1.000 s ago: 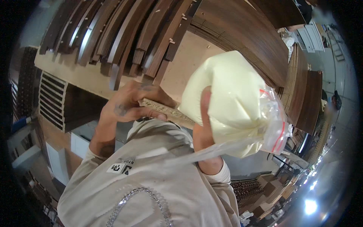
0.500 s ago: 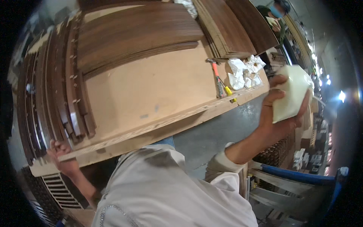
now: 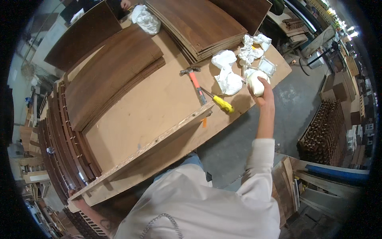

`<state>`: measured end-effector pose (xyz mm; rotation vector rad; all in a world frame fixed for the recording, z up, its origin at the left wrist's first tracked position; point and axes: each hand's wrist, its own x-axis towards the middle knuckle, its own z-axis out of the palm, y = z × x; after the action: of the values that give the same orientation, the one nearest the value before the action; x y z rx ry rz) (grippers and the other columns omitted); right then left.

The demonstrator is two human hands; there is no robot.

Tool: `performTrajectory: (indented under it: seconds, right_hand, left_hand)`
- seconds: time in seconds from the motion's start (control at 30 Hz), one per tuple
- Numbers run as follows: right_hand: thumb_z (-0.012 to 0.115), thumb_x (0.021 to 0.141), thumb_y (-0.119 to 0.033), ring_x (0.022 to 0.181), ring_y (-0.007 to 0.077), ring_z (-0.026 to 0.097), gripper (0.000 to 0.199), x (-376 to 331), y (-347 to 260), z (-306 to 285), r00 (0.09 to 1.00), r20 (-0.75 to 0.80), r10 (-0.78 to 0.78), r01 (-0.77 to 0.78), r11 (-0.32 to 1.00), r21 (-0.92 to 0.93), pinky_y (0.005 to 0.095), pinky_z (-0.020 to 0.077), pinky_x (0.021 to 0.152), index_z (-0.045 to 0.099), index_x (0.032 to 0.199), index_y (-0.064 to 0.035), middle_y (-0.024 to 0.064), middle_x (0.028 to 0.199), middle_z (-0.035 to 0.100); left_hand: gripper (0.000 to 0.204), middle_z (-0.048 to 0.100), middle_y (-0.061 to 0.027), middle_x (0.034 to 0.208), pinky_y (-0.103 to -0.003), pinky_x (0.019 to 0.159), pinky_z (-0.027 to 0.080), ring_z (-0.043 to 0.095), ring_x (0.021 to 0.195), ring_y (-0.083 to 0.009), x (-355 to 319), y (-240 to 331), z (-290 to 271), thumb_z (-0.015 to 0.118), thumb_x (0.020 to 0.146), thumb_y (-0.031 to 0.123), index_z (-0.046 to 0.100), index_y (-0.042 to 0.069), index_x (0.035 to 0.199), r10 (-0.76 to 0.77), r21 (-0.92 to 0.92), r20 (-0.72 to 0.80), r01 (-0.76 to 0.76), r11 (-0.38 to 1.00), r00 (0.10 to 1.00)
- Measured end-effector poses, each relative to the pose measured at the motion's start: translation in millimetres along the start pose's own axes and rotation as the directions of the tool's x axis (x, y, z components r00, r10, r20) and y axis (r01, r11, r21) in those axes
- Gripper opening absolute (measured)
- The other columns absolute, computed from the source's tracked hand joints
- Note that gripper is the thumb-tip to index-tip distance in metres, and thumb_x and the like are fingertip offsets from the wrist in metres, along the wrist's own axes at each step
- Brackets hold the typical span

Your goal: Applying adhesive from a piping bag to the edges of a wooden furniture panel.

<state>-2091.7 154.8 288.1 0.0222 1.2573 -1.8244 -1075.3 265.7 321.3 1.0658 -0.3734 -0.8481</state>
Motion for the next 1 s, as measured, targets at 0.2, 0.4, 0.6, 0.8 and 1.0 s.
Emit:
performTrajectory:
  seconds: [0.2,0.4,0.6,0.8,1.0]
  right_hand:
    - [0.078,0.077,-0.017,0.096,0.0235,0.066,0.052,116,-39,-35,0.983,-0.074,0.167,-0.183,0.898,-0.399,0.0349,0.0614,0.073,0.056,0.123,-0.0063,0.0089,0.112,0.065]
    - [0.076,0.082,-0.026,0.086,0.0241,0.069,0.051,162,-43,-50,0.94,-0.103,0.325,-0.334,0.815,-0.473,0.0279,0.061,0.059,0.055,0.124,-0.0061,0.0123,0.112,0.064]
    - [0.068,0.088,-0.032,0.071,0.0258,0.068,0.055,134,-46,-68,0.981,-0.07,0.179,-0.19,0.847,-0.497,0.0262,0.0577,0.053,0.048,0.129,-0.0017,0.0165,0.112,0.062]
    - [0.056,0.096,-0.033,0.058,0.0235,0.065,0.037,93,-20,-84,0.973,-0.209,-0.094,-0.013,0.887,-0.461,0.0331,0.0535,0.051,0.057,0.108,0.0019,0.0175,0.084,0.066]
    - [0.061,0.091,-0.03,0.055,0.0199,0.063,0.033,59,72,-39,0.988,-0.152,-0.032,-0.089,0.685,-0.723,0.0354,0.05,0.053,0.064,0.081,0.0022,0.013,0.073,0.067]
  left_hand:
    - [0.007,0.067,-0.0047,0.081,-0.024,0.062,0.052,0.063,0.071,-0.0127,6,10,-12,0.065,0.093,0.012,0.066,0.005,0.094,-0.097,0.024,0.043,0.096,0.995,0.994]
    - [0.005,0.068,-0.0047,0.082,-0.023,0.063,0.054,0.065,0.072,-0.0138,10,12,-15,0.067,0.092,0.011,0.066,0.006,0.093,-0.07,0.07,0.068,0.065,0.995,0.995]
    - [0.007,0.067,-0.0053,0.083,-0.024,0.062,0.053,0.064,0.072,-0.0141,7,20,-21,0.066,0.093,0.013,0.063,0.006,0.092,-0.149,0.073,0.233,0.136,0.988,0.961]
    - [0.006,0.068,-0.0066,0.084,-0.023,0.064,0.057,0.066,0.074,-0.0139,2,17,-21,0.058,0.096,0.008,0.062,0.003,0.095,-0.11,0.053,0.143,0.104,0.993,0.984]
    - [0.009,0.068,-0.0085,0.089,-0.023,0.065,0.057,0.067,0.075,-0.0155,3,16,-23,0.055,0.097,0.006,0.063,0.001,0.099,-0.178,-0.043,0.067,0.181,0.982,0.982]
